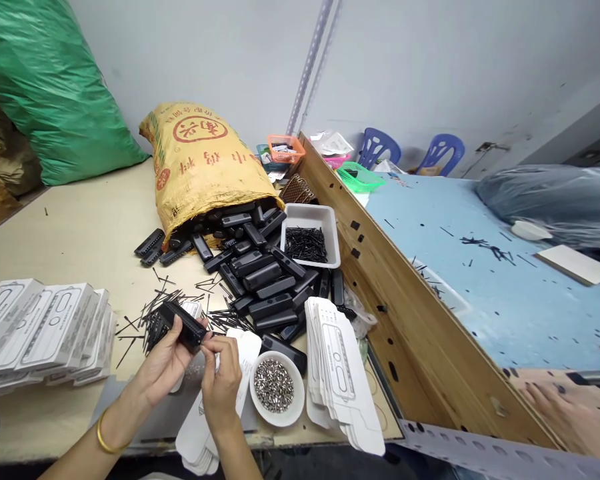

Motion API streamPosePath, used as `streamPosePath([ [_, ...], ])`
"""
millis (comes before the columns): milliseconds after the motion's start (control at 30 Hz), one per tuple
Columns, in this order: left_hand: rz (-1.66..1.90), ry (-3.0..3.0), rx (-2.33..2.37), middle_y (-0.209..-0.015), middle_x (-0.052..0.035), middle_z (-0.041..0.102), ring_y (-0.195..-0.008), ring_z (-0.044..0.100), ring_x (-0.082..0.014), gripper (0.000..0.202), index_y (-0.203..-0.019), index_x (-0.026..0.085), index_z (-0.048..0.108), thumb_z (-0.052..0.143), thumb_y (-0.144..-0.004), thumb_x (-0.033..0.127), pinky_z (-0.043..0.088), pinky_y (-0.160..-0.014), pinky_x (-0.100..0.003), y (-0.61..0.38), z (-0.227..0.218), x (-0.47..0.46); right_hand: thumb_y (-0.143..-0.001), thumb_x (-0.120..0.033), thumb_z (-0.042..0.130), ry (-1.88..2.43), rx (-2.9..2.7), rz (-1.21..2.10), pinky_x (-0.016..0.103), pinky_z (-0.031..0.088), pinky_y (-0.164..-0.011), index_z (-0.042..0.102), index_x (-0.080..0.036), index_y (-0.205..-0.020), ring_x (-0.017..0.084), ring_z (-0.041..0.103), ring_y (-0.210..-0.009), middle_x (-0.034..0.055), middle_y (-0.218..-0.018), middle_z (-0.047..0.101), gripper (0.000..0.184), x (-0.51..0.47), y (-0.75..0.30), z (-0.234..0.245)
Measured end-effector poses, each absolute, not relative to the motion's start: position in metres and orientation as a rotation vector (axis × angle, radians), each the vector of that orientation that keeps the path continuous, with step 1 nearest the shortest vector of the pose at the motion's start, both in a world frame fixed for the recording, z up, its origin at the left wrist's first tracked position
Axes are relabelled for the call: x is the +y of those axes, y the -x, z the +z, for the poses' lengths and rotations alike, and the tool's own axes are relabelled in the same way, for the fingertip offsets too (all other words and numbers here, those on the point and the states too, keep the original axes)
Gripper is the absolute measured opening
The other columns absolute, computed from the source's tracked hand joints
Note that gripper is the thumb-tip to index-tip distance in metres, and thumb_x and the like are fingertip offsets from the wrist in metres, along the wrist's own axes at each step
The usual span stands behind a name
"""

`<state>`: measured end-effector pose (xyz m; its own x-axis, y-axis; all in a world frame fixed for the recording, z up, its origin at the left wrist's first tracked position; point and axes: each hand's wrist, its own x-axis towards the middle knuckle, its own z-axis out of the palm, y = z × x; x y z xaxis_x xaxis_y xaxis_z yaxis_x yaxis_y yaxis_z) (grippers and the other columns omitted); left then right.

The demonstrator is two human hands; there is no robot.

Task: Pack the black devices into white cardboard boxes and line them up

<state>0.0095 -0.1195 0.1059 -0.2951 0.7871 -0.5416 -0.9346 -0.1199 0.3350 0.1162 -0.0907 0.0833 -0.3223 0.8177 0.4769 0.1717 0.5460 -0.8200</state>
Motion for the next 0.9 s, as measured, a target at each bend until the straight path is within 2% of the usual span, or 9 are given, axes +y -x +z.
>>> streamPosePath([
  [500,1.759,0.388,0.708,-0.094,-0.0135,0.065,-0.085,0.064,-0.0159,0.023,-0.104,0.008,0.054,0.043,-0.090,0.022,0.054,-0.078,-0.027,-0.011,0.109,-0.127,-0.085,-0.015,0.050,0.784,-1.738,0.947,0.031,0.045,-0.066,0.056,-0.022,-0.081,0.018,0.057,-0.077,0.0030,-0.078,0.059,0.010,-0.094,-0.107,0.080],
  [800,1.900,0.317,0.760,-0.091,-0.0074,0.064,-0.098,0.061,-0.0189,0.015,-0.100,0.015,0.057,0.050,-0.087,0.017,0.052,-0.084,-0.030,-0.017,0.106,-0.132,-0.085,-0.013,0.051,0.790,-1.751,0.903,0.030,0.043,-0.065,0.057,-0.022,-0.080,0.017,0.056,-0.075,0.0023,-0.077,0.059,0.012,-0.098,-0.109,0.080],
  [900,1.873,0.340,0.758,-0.095,-0.0098,0.064,-0.096,0.062,-0.0175,0.014,-0.098,0.013,0.057,0.049,-0.087,0.018,0.052,-0.084,-0.028,-0.018,0.105,-0.132,-0.085,-0.014,0.051,0.795,-1.721,0.972,0.030,0.044,-0.066,0.058,-0.022,-0.080,0.017,0.055,-0.074,0.0024,-0.076,0.059,0.011,-0.100,-0.107,0.080],
])
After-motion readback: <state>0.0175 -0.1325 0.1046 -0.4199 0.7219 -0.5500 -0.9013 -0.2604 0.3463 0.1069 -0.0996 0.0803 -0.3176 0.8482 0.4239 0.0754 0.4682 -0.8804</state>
